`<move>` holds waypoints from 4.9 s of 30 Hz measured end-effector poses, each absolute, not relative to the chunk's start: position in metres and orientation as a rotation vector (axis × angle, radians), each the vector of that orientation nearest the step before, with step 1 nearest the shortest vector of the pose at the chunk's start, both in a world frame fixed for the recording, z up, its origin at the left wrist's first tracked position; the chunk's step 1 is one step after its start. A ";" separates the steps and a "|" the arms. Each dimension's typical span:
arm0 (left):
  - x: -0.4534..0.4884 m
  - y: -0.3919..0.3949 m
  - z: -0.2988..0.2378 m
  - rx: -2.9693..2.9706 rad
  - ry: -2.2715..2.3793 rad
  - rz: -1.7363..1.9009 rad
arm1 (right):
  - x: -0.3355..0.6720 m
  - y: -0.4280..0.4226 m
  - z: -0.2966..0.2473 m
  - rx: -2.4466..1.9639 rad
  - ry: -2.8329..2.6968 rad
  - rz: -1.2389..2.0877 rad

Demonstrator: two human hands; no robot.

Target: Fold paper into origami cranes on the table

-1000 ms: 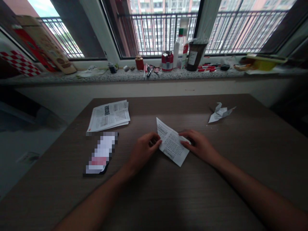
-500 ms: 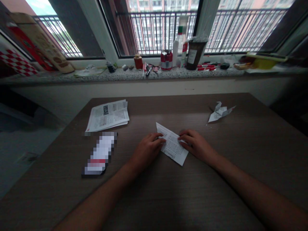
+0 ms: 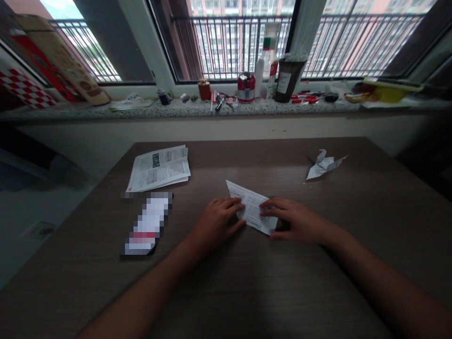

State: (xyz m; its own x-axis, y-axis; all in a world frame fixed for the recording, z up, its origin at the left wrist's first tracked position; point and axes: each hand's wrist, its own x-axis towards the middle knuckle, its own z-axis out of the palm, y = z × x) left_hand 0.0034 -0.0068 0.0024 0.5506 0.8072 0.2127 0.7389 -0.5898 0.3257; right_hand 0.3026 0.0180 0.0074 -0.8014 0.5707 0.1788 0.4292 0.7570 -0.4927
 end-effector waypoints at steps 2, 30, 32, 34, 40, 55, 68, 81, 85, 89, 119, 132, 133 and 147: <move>0.004 -0.007 0.003 2.586 1.316 0.495 | 0.303 0.017 0.008 -0.787 -2.657 0.639; 0.005 -0.010 0.002 2.641 1.273 0.449 | 0.306 0.015 0.014 -0.848 -2.482 0.841; 0.007 -0.012 0.002 2.664 1.245 0.427 | 0.306 0.016 0.013 -0.877 -2.450 0.818; 0.010 -0.014 0.004 2.676 1.197 0.411 | 0.307 0.018 0.012 -0.931 -2.425 0.795; 0.014 -0.021 0.012 2.727 0.975 0.330 | 0.304 0.021 0.010 -1.073 -2.417 0.616; 0.019 -0.028 0.012 2.707 0.849 0.330 | 0.276 0.028 -0.013 -1.316 -2.382 0.265; 0.019 -0.029 0.015 2.684 0.825 0.304 | 0.269 0.029 -0.019 -1.399 -2.293 0.240; 0.017 -0.026 0.007 2.751 0.787 0.326 | 0.266 0.030 -0.022 -1.464 -2.291 0.155; 0.016 -0.026 0.006 2.752 0.783 0.321 | 0.265 0.029 -0.023 -1.480 -2.278 0.124; 0.016 -0.025 0.008 2.741 0.772 0.313 | 0.264 0.029 -0.023 -1.468 -2.270 0.107; 0.013 -0.027 0.015 2.744 0.771 0.277 | 0.263 0.028 -0.021 -1.504 -2.291 0.092; 0.011 -0.024 0.019 2.674 0.723 0.313 | 0.284 0.031 -0.012 -1.253 -2.254 0.471; 0.011 -0.024 0.019 2.673 0.726 0.301 | 0.284 0.032 -0.013 -1.263 -2.256 0.457; 0.012 -0.028 0.018 2.714 0.744 0.263 | 0.274 0.030 -0.022 -1.393 -2.279 0.254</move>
State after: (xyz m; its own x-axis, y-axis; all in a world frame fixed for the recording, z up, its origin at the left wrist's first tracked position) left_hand 0.0118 -0.0280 0.0183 0.8480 0.5218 0.0926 0.4642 -0.8157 0.3451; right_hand 0.2742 0.0303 -0.0222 -0.3855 0.8784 0.2826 0.7945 0.4717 -0.3825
